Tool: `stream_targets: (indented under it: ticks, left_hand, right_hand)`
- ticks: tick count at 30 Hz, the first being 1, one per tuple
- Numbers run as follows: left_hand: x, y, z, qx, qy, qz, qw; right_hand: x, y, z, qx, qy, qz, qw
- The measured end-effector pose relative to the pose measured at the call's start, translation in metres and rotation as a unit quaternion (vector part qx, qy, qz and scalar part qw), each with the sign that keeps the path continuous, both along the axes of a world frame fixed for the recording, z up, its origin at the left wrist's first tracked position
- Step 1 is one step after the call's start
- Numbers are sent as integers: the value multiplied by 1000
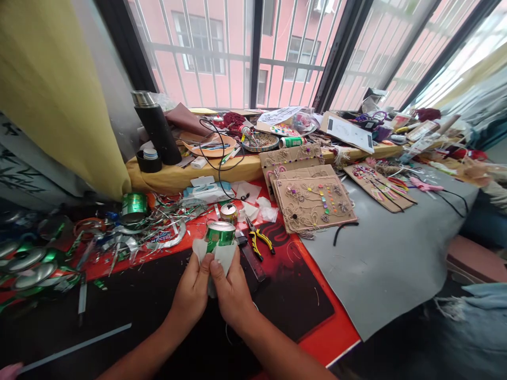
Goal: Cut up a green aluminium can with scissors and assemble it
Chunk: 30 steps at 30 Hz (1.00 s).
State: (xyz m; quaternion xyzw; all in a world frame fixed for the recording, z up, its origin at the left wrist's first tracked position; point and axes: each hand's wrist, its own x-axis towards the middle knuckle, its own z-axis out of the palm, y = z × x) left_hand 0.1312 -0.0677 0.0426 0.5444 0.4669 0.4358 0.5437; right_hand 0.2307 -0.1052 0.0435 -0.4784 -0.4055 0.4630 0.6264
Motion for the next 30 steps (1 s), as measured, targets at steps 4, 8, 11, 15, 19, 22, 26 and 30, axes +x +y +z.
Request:
stream_targets:
  ticks: [4,8,11,15,19,22,26,30]
  left_hand:
    - [-4,-12,-5,43,14,-9,999]
    - [-4,-26,-12,22,9,-4,1000]
    - [-2,-25,-14,-8,-15,-3,1000]
    - [5,-4,-4,-99,-91,20,991]
    - [12,6,2,-141,-130,61,980]
    - [13,-7,-5,-89,-79,66,991]
    - [10,-31,-20,-42,-23,61,997]
    - [12,-35,-18,-22,-28,58,998]
  right_hand:
    - [4,2,3,1,-7,6,1000]
    - [9,6,3,-9,-17,1,1000]
    - [8,8,2,-11,-8,-10,1000]
    - [1,7,-3,-15,6,-26,1000]
    - [-5,3,-6,-15,-2,-27,1000]
    - [-3,1,-5,-6,6,-41,999]
    - [1,1,-2,-10,23,-37,999]
    - [3,4,-1,2,28,-46,999]
